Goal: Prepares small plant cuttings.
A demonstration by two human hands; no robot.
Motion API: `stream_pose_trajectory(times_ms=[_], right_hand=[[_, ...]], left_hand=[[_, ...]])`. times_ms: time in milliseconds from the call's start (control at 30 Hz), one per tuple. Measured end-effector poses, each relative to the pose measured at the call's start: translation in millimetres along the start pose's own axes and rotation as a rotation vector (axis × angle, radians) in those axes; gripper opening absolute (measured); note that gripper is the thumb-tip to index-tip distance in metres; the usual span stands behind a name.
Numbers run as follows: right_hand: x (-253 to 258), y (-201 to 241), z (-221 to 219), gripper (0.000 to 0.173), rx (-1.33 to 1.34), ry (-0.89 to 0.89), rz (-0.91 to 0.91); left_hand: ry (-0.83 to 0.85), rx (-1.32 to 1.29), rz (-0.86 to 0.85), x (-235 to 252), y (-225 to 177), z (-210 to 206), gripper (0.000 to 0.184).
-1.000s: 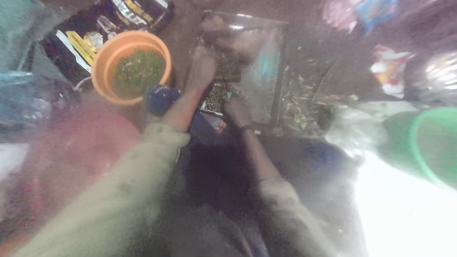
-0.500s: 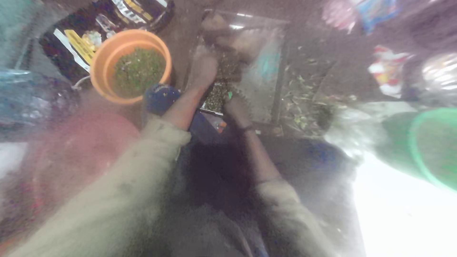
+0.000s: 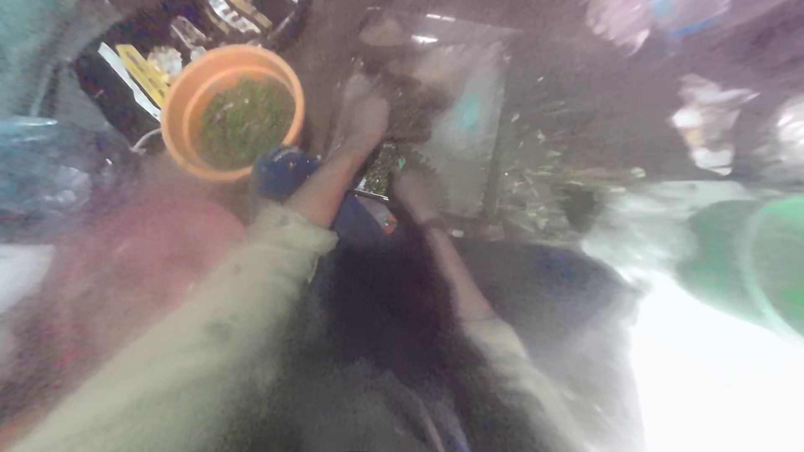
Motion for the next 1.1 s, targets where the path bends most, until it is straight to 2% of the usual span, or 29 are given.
stream_pose_trajectory(times_ms=[67,167,333,433,567,700,767,933,1100], right_hand=[[-12,10,9,0.043,0.005,0.023,0.078],[26,14,-2,0.040,0.021,-0.058,0.112],[52,18,5,0.036,0.018,-0.078,0.032],[38,17,-5,0.039,-0.009,-0.199,0.069],[-14,8,19,0.037,-0.097,-0.007,-0.010],[-10,-31,-6,0.041,-0.056,-0.159,0.000],[-10,-23,11,0.048,-0.036,-0.106,-0.072],[-39,2,21,0.033,0.020,-0.085,0.033],[-26,23,34,0.051,0.010,-0.028,-0.117]], left_hand=[[-0.020,-0.003,-0.017,2,1,-1,0.020],[-0.036,0.022,-0.048,6,4,-3,0.019],[-0.086,0.021,-0.050,7,6,-7,0.027],[-0.084,-0.005,0.005,5,8,-7,0.024],[0.066,-0.028,0.045,-3,-2,8,0.023],[0.126,-0.065,0.047,-11,-1,13,0.021],[0.149,-0.068,0.069,-10,-4,17,0.021],[0.108,-0.064,0.056,-10,1,12,0.018],[0.100,-0.069,0.058,-5,0,9,0.019]])
Point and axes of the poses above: each hand's wrist, its own x-axis towards the middle knuckle, its own z-axis out of the back of the hand, y = z × x, the point moved 4 cm from there along x, towards the middle knuckle, and after that the axes turned 6 degrees about x, right-handed, at the moved point
